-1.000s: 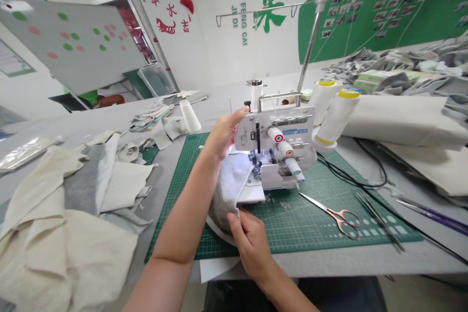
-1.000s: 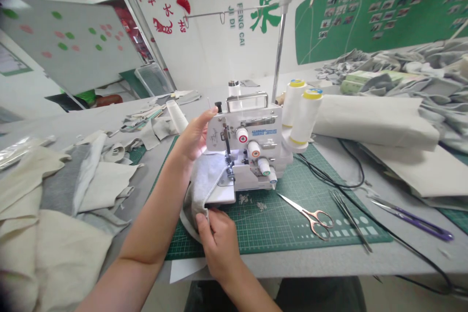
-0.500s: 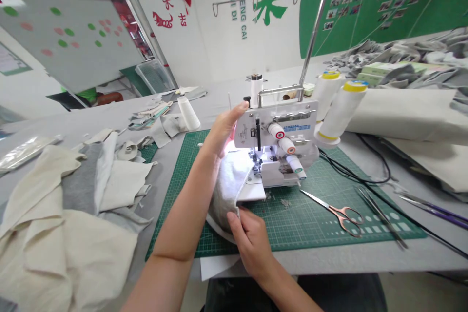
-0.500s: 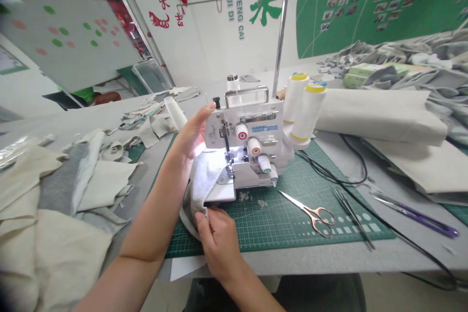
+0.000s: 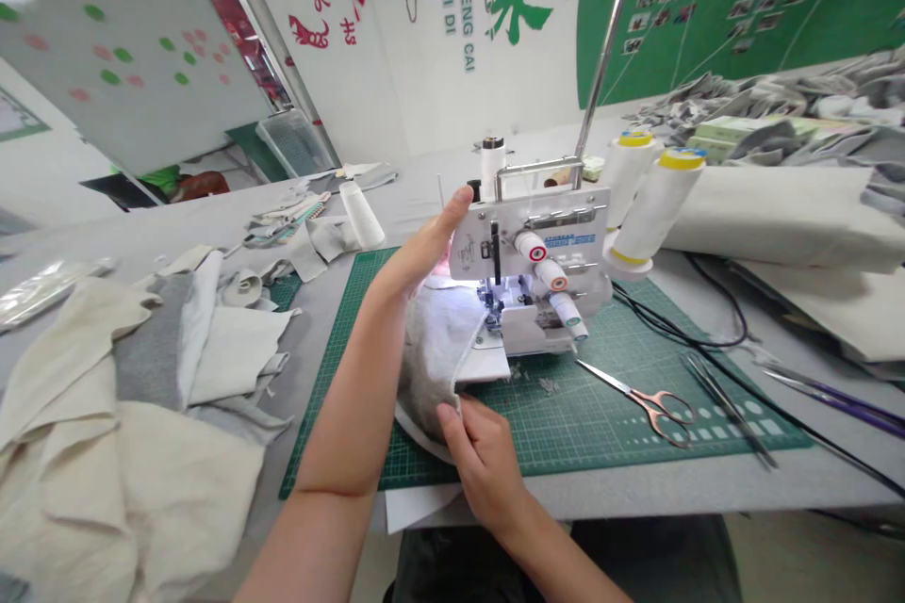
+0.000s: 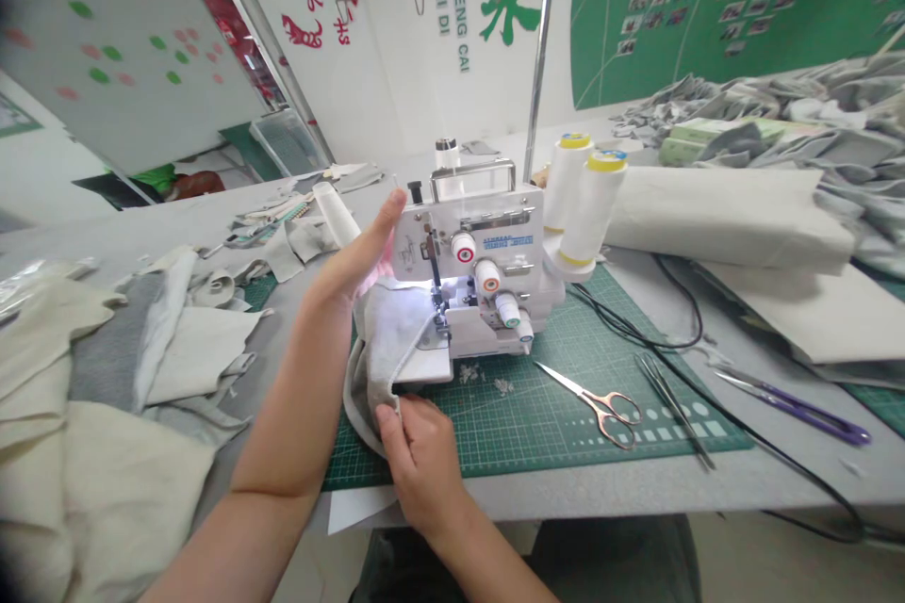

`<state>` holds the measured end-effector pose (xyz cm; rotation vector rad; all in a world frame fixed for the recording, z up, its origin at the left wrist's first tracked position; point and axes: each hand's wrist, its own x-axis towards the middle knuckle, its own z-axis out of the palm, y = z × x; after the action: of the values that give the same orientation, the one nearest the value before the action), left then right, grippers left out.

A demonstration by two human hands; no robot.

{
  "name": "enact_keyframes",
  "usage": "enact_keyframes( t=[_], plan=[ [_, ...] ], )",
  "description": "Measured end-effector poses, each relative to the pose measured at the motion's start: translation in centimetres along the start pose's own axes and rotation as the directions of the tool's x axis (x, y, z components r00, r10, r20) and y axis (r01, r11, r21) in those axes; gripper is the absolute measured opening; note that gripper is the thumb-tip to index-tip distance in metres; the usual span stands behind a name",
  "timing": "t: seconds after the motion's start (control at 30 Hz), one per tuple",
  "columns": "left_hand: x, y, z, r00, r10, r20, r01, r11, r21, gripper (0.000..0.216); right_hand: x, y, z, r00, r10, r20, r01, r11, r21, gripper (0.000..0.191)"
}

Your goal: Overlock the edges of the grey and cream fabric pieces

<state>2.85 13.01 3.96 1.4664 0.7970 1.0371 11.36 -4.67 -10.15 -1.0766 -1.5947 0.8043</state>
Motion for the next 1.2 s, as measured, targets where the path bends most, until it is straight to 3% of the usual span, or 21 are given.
enact_keyframes(
  t=[0.1, 0.17, 0.57, 0.77, 0.87, 0.93, 1.0, 1.07, 1.1, 1.2],
  plan=[
    [0.3, -0.2, 0.3, 0.995, -0.065, 0.076, 0.071, 0.995, -0.072, 0.065, 0.0, 0.1, 0.1, 1.0, 0.0, -0.002, 0.0, 1.0, 0.001, 0.041],
    [0.5, -0.1, 0.7, 0.996, -0.041, 0.078, 0.05, 0.991, -0.124, 0.064, 0.0, 0.1, 0.1, 1.0, 0.0, -0.002, 0.0, 1.0, 0.001, 0.041],
    [0.3, -0.2, 1.6, 0.999, -0.049, -0.02, 0.046, 0.989, -0.141, 0.049, -0.2, 0.0, 0.0, 1.0, 0.01, 0.015, -0.01, 1.0, 0.016, 0.041],
    [0.5, 0.3, 2.1, 0.988, 0.071, -0.135, -0.084, 0.992, -0.098, 0.036, -0.1, 0.0, -0.1, 1.0, 0.008, 0.011, -0.008, 1.0, 0.013, 0.041],
    [0.8, 0.5, 2.3, 0.986, 0.108, -0.123, -0.118, 0.99, -0.072, 0.036, -0.1, 0.1, -0.1, 1.0, 0.006, 0.007, -0.006, 1.0, 0.011, 0.04],
    [0.6, 0.2, 2.2, 0.968, 0.169, -0.188, -0.174, 0.985, -0.013, 0.036, -0.1, 0.1, -0.1, 1.0, 0.002, 0.008, -0.003, 1.0, 0.013, 0.041],
    [-0.2, -0.3, 2.0, 0.902, 0.249, -0.352, -0.21, 0.967, 0.145, 0.028, -0.1, 0.0, -0.2, 1.0, -0.003, 0.012, 0.003, 1.0, 0.017, 0.041],
    [-1.9, -1.0, 1.7, 0.818, 0.337, -0.467, -0.162, 0.913, 0.374, 0.017, -0.1, 0.0, -0.2, 1.0, -0.006, 0.015, 0.006, 1.0, 0.023, 0.041],
    [-3.0, -1.3, 1.6, 0.807, 0.375, -0.456, -0.122, 0.862, 0.492, 0.012, -0.1, 0.0, -0.3, 1.0, -0.007, 0.017, 0.006, 1.0, 0.027, 0.041],
    [-6.6, -2.2, 1.4, 0.893, 0.336, -0.298, -0.093, 0.787, 0.61, 0.004, -0.3, -0.2, -0.4, 0.999, -0.001, 0.037, -0.001, 0.999, 0.048, 0.042]
  ],
)
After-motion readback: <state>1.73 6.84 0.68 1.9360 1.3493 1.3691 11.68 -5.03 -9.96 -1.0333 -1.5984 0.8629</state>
